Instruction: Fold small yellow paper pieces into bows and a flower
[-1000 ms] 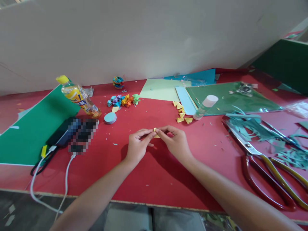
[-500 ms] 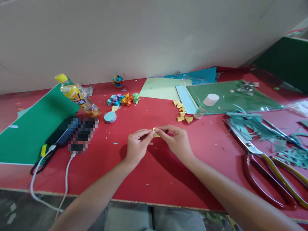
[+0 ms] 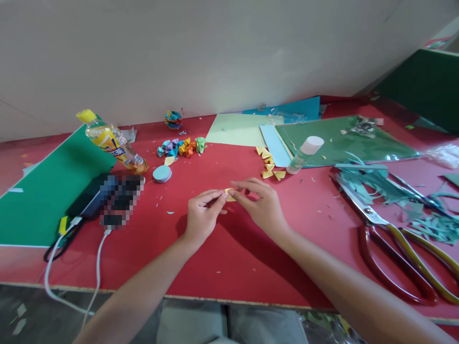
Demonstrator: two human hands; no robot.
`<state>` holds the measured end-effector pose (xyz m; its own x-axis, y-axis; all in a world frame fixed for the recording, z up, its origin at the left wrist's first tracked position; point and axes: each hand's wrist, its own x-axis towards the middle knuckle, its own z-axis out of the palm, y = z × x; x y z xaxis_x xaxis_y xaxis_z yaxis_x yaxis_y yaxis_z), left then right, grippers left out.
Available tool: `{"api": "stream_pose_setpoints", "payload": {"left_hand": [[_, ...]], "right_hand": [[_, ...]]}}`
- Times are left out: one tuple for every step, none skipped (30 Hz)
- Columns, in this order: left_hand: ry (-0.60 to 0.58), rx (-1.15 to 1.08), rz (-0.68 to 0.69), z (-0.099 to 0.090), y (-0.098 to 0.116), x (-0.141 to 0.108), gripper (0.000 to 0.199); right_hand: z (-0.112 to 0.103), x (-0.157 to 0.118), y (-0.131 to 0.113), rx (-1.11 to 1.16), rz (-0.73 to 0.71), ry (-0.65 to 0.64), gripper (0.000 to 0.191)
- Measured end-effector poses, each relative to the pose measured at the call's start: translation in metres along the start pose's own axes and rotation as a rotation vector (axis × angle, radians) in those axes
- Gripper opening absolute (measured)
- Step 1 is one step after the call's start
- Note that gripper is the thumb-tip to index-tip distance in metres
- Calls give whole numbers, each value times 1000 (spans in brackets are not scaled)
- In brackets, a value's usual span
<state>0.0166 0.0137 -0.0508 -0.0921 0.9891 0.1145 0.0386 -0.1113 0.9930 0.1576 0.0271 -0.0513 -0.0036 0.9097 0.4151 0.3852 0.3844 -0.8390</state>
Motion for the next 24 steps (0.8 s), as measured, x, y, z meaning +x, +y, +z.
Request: {"api": "stream_pose_setpoints", "payload": {"left_hand": [[6,-3,7,0,1,0,18],[18,-5,14,0,1,1,18],[33,-6,19,-1,1,1,18],[44,-3,19,-1,1,1,18],[48,0,14,-2,0,2,18],[40,6,3,-3,0,3,17],[21,18,-10,-4,0,3,17],[-5,35,-21,-5,0,4,18],[-37,58,-27,-6,0,5,18],[-70,83,-27,-7,0,5,18],[-105,104,-21,-8,1,6,18],[-139,118,-10,-9,1,6,18],[-170,124,4,-9,1,6,19],[-195,121,18,-10,1,7,19],[-211,117,35,-10,1,7,19],[-219,115,54,-10,0,7,18],[-222,119,77,-11,0,7,17],[-219,130,103,-11,0,7,15],[-214,146,132,-11,1,6,14],[-206,165,160,-11,1,6,12],[-200,186,185,-11,2,6,11],[-194,206,204,-12,2,6,10],[-188,223,219,-12,3,6,10],[-183,238,232,-12,3,6,11]], "right_hand": [[-1,1,0,17,-5,-7,16],[-2,2,0,34,-12,-20,16],[-3,2,0,47,-22,-36,14],[-4,3,0,56,-33,-56,11],[-5,4,0,59,-44,-75,10],[-6,4,1,52,-57,-90,9],[-7,5,1,36,-75,-104,10],[-9,5,2,10,-101,-120,10],[-10,6,4,-24,-136,-139,10],[-12,7,5,-64,-179,-161,10],[-13,7,6,-106,-226,-178,10],[-15,8,7,-148,-268,-188,9],[-16,9,8,-185,-301,-190,9],[-17,9,8,-214,-322,-187,9],[-17,9,8,-233,-331,-182,9],[-17,9,7,-245,-329,-178,9],[-17,9,6,-251,-319,-178,10],[-17,8,5,-253,-305,-182,10],[-17,7,4,-254,-291,-189,11],[-16,6,2,-254,-277,-199,11],[-16,5,1,-255,-267,-211,12],[-15,4,-1,-257,-261,-224,12],[-15,3,-2,-258,-260,-236,12],[-15,2,-3,-261,-264,-247,12]]}}
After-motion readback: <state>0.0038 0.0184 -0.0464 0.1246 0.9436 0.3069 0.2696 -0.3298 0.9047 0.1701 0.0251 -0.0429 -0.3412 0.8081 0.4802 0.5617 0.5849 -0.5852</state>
